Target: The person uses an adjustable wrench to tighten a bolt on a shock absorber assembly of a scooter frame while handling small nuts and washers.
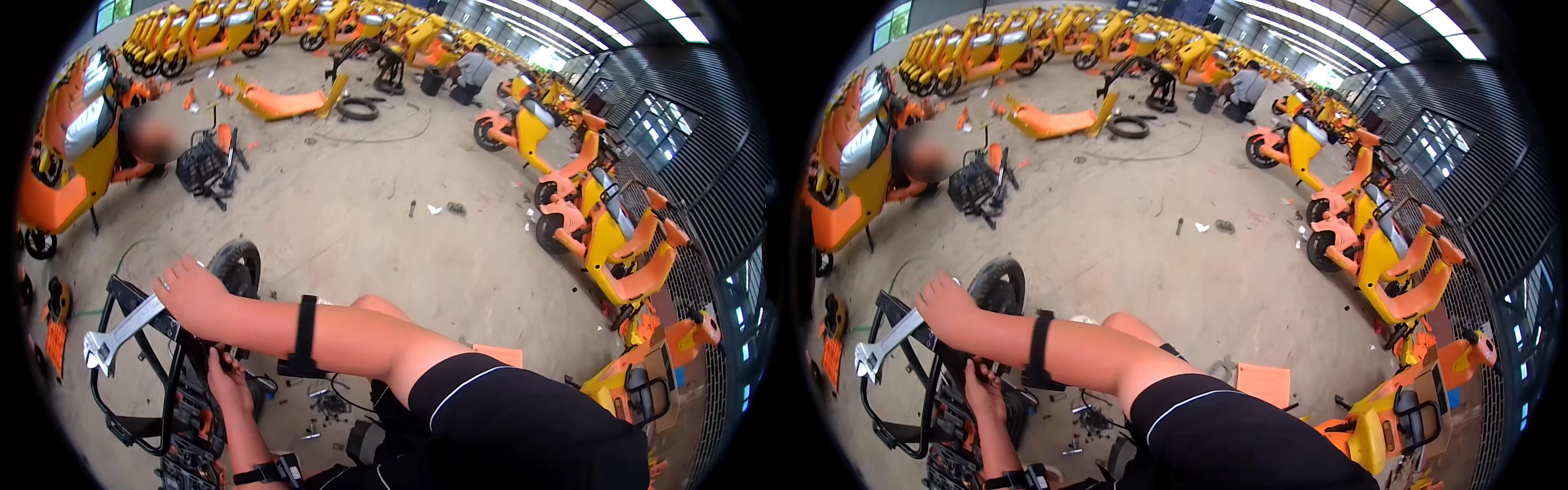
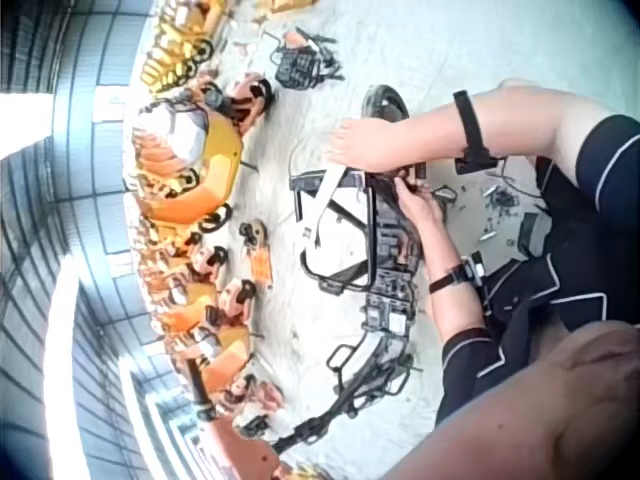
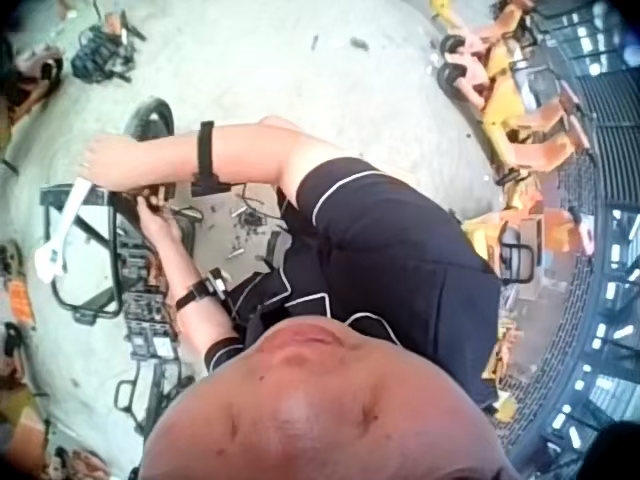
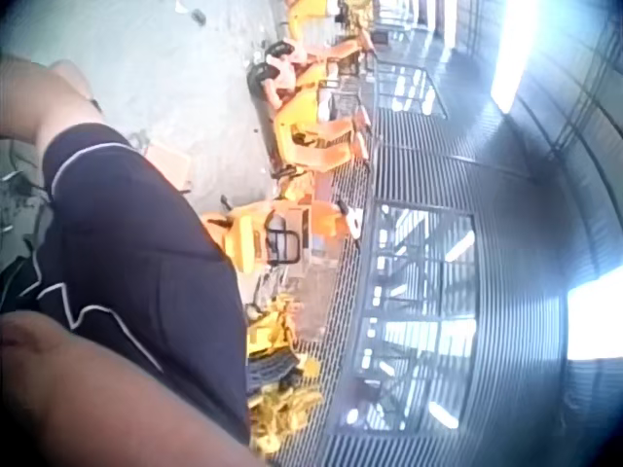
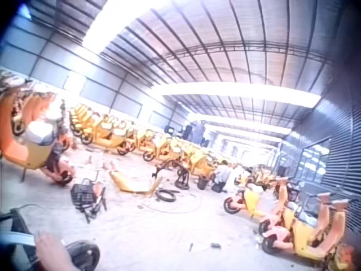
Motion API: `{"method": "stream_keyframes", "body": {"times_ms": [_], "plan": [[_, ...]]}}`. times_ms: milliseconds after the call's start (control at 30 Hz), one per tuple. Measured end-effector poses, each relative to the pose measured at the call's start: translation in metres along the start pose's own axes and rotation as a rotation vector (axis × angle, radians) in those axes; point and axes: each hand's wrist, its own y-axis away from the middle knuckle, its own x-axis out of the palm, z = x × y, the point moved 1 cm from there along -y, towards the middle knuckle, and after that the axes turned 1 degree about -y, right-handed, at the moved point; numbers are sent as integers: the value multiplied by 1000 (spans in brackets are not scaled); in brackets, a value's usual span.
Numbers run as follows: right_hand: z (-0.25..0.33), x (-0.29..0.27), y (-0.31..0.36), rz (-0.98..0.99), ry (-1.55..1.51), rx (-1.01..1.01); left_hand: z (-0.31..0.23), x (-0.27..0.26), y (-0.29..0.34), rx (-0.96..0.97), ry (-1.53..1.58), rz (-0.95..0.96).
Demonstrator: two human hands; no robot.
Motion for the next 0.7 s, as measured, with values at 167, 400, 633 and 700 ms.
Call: {"method": "stream_keyframes", "body": {"times_ms": [167,400,633,700], "plan": [[1,2,-11,421,-188,-39,7,-1,31,-53,23,-65],[-8,-52,33,298,-263,83,-8,-8,12,0,37,-41],[-2,-44,191,-158,-844,558,-8,-6,18,-15,-12,-83],[-3,-47,188,-132,-1015,658,-6,-5,15,8,-23,-92]]}}
